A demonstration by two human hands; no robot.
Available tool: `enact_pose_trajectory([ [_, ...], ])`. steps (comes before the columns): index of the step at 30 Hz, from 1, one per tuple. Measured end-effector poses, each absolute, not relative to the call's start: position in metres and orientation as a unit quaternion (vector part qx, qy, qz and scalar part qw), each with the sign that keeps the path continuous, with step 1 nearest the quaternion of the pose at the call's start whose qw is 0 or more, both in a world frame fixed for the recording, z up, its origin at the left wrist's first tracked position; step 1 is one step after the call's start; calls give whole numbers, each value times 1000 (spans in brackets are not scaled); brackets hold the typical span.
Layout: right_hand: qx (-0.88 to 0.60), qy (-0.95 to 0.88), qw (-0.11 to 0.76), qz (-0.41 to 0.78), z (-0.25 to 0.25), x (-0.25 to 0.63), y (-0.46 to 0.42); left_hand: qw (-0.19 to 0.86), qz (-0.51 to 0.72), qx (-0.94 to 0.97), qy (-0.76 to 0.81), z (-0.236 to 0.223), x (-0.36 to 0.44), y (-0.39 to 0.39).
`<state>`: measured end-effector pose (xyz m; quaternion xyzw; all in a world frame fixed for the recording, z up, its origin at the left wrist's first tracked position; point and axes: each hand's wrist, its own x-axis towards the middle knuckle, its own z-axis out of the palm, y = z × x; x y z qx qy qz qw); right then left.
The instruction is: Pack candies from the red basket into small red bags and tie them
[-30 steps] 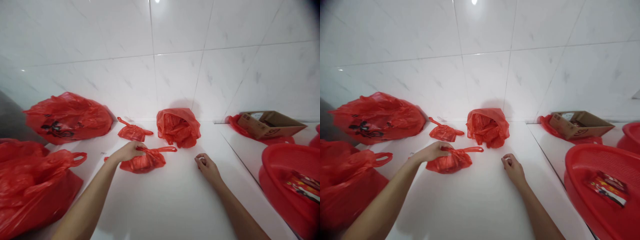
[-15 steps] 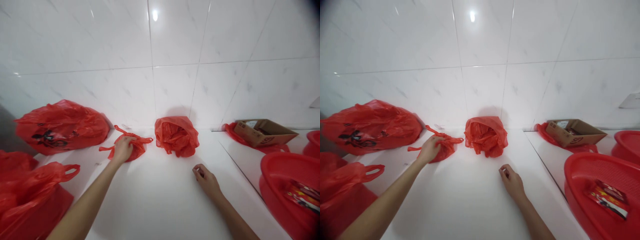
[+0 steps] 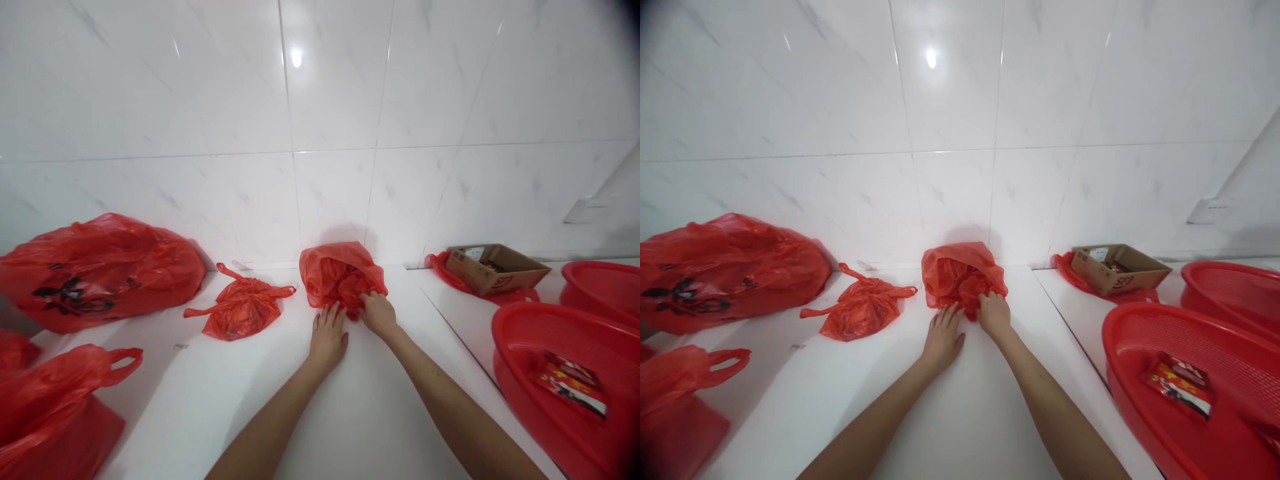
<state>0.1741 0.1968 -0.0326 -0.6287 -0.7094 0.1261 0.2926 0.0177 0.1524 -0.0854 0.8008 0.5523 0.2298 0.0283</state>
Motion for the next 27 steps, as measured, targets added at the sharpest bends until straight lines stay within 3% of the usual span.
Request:
enact_pose_trajectory([
  [7,-524,-685,425,273,-24,207,156,35,226,778,585,-85,27,172],
  [12,-391,-498,584,508,-20,242,121,48,267,780,563,-77,25,153],
  [18,-337,-438,563,614,-28,248,88,125,344,783,502,-49,21,102],
  [20,-334,-474,532,617,-25,241,78,258,387,753,466,-38,18,83],
  [24,-363,-566,456,583,-14,227,62,634,418,563,328,-18,7,56],
  [27,-371,-587,431,576,-11,226,56,657,455,475,369,-7,-8,47],
])
